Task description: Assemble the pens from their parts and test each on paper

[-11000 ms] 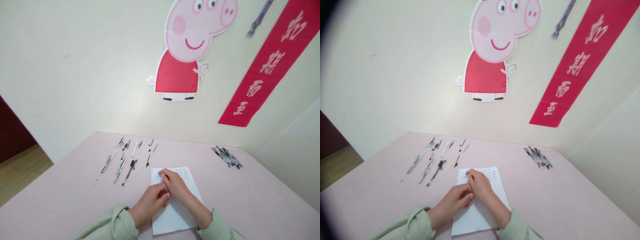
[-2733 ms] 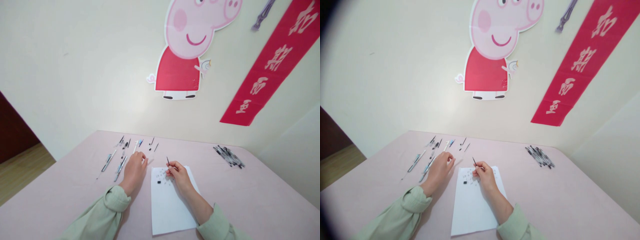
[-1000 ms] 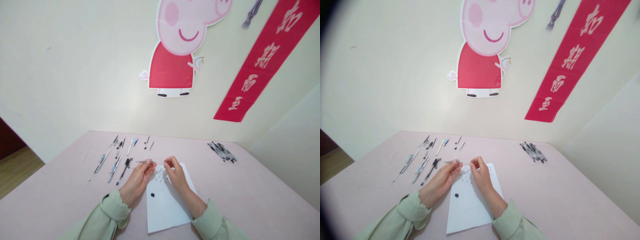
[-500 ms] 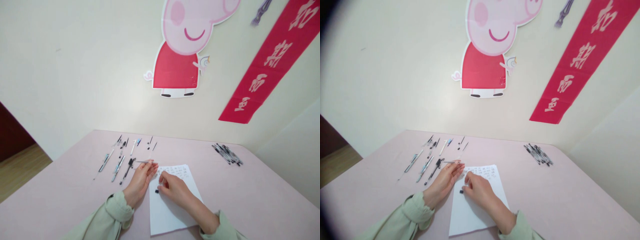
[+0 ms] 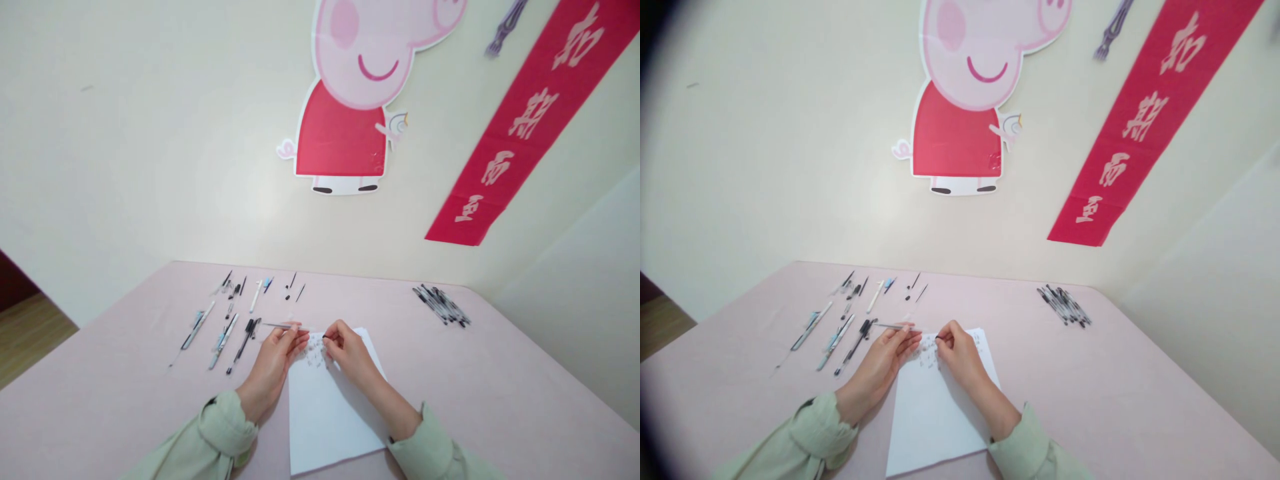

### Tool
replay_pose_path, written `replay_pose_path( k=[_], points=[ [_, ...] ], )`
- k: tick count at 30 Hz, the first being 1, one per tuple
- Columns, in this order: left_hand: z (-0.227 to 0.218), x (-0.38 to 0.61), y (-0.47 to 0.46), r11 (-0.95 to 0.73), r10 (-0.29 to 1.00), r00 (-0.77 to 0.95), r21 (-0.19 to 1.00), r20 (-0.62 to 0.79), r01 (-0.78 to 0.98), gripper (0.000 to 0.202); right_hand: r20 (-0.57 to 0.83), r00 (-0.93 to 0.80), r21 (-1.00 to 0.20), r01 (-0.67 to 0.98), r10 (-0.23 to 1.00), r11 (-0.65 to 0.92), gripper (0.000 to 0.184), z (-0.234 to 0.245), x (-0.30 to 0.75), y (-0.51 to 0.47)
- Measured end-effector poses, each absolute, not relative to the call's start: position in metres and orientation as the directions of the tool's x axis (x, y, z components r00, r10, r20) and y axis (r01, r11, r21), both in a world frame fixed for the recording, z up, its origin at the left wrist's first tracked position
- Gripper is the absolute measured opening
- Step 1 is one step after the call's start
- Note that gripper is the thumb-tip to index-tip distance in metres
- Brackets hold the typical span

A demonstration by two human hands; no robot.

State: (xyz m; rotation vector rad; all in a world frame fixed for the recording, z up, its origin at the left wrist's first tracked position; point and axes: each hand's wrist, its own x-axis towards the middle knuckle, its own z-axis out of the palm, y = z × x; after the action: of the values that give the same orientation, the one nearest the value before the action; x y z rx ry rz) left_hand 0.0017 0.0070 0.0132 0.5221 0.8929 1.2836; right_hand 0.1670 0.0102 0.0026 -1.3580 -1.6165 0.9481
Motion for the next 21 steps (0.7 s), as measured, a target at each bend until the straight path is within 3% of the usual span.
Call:
replay_pose_path(
  k=[4, 9, 21],
  points=[
    [0.0126, 0.0029, 0.0052, 0.225, 0.969, 0.05, 0.786, -0.241, -0.576, 0.016, 0.158, -0.051, -0.954, 0.25, 0.986, 0.166, 0.006, -0.0036, 0.1664, 0.0144],
    [0.0088, 0.0027, 0.0053, 0.216, 0.974, 0.063, 0.797, -0.219, -0.564, 0.024, 0.255, -0.055, -0.918, 0.299, 0.965, 0.259, 0.004, -0.0021, 0.1628, 0.0107],
    [0.0089, 0.0032, 0.0058, 0.221, 0.974, 0.079, 0.807, -0.213, -0.548, 0.027, 0.29, -0.036, -0.905, 0.314, 0.956, 0.286, 0.006, 0.0013, 0.1598, 0.0074]
  ],
)
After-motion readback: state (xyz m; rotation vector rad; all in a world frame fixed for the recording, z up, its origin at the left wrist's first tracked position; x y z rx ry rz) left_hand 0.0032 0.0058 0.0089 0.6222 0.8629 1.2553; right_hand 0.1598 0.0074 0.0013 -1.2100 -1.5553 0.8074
